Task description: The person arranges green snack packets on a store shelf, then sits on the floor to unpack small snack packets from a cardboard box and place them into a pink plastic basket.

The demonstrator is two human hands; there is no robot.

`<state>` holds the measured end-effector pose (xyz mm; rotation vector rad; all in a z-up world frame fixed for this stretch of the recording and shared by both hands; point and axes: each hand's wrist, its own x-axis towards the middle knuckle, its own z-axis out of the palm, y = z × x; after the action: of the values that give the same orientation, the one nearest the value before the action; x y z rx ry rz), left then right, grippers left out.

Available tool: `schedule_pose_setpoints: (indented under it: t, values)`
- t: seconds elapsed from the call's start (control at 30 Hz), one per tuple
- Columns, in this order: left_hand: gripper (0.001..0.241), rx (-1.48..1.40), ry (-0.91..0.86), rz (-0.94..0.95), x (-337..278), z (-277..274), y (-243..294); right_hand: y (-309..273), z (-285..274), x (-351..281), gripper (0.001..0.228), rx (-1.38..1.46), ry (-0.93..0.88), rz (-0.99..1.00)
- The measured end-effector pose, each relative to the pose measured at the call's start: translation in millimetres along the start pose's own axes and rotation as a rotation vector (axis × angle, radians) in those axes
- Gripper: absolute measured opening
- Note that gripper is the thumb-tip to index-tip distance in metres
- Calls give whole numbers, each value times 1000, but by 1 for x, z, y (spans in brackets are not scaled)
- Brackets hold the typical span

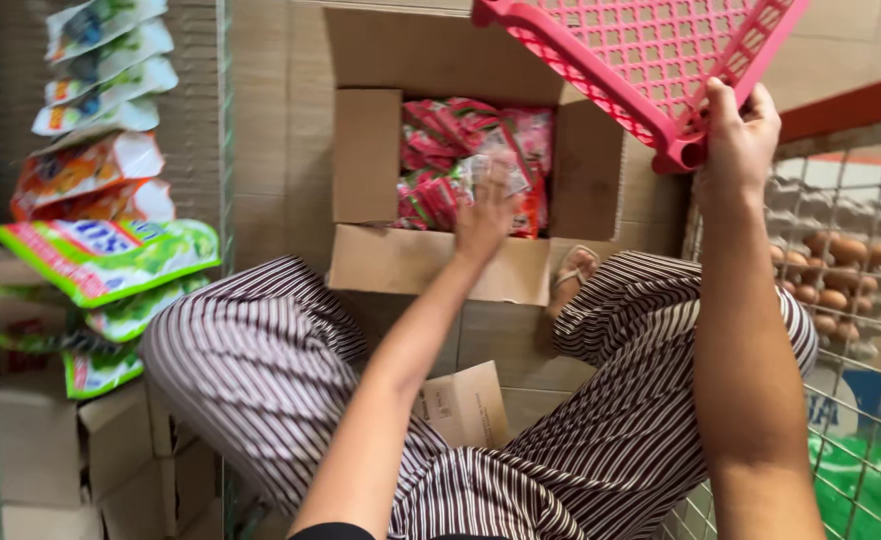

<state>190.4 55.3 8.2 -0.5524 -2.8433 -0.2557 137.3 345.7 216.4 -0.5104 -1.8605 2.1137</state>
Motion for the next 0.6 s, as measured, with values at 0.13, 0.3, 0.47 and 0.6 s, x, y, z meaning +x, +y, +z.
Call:
schedule_pose_setpoints:
  t: [0.13,0.3,0.47,0.6]
  values:
    - [73,93,-29,-96,-9,-5,-86,3,13,4,6,-51,-33,20]
    - [61,528,-170,318,-6,-11,-173,5,36,-2,6,-166,-96,-106]
    - [46,575,-503,198,-8,-26,-248,0,52,-14,8,-233,-103,-38]
    - [56,505,-378,-51,-35,-28,-296,-2,60,-19,10,-259,-120,-2]
